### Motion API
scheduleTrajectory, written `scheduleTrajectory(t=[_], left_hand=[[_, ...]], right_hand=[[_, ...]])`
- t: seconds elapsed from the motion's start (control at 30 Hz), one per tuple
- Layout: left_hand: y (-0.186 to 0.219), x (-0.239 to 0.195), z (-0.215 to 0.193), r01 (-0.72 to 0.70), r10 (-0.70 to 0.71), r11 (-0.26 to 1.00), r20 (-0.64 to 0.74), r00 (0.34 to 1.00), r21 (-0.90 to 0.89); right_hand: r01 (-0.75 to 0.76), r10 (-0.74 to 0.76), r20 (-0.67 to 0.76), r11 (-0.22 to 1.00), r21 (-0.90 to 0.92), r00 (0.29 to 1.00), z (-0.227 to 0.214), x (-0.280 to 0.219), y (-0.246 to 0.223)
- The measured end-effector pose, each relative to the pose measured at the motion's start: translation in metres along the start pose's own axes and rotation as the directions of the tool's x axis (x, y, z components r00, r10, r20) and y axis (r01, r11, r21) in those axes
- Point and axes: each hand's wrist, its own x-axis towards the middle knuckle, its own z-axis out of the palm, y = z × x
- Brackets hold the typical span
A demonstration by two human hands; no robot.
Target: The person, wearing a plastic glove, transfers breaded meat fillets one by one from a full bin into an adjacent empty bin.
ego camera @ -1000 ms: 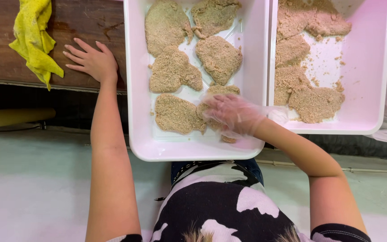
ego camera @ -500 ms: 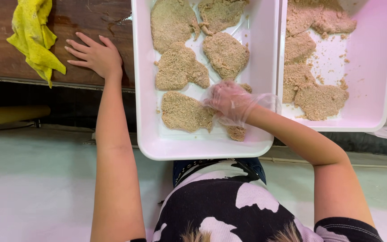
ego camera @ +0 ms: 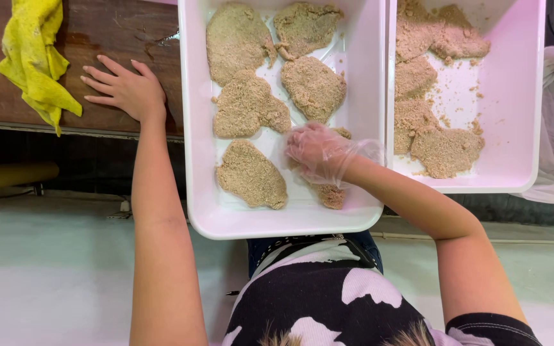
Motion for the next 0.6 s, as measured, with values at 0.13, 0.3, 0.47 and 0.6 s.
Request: scheduleTrajectory(t=[0.13,0.3,0.47,0.6], left_hand=[[0.001,-0.004,-0.004,-0.016,0.014,0.998,-0.024,1.000,-0.062],[0.002,-0.005,-0.006,-0.039,0.032,0.994,-0.063,0.998,-0.107],[0.000,-0.004,0.000,-0.039,0.030,0.991,-0.075,0.997,-0.129],[0.003,-0.004,-0.004,-0.035,0.026,0.990,-0.065,0.998,-0.134]], right_hand=[[-0.087,0.087,0.035,0.996,-0.004,0.996,0.023,0.000,0.010],[-0.019,0.021,-0.039,0.998,0.057,0.999,0.048,0.005,0.020],[-0.335,0.309,0.152,0.720,0.607,0.939,0.037,0.004,0.012],[-0.170,0.205,-0.027,0.871,0.461,0.978,-0.045,-0.013,-0.007]])
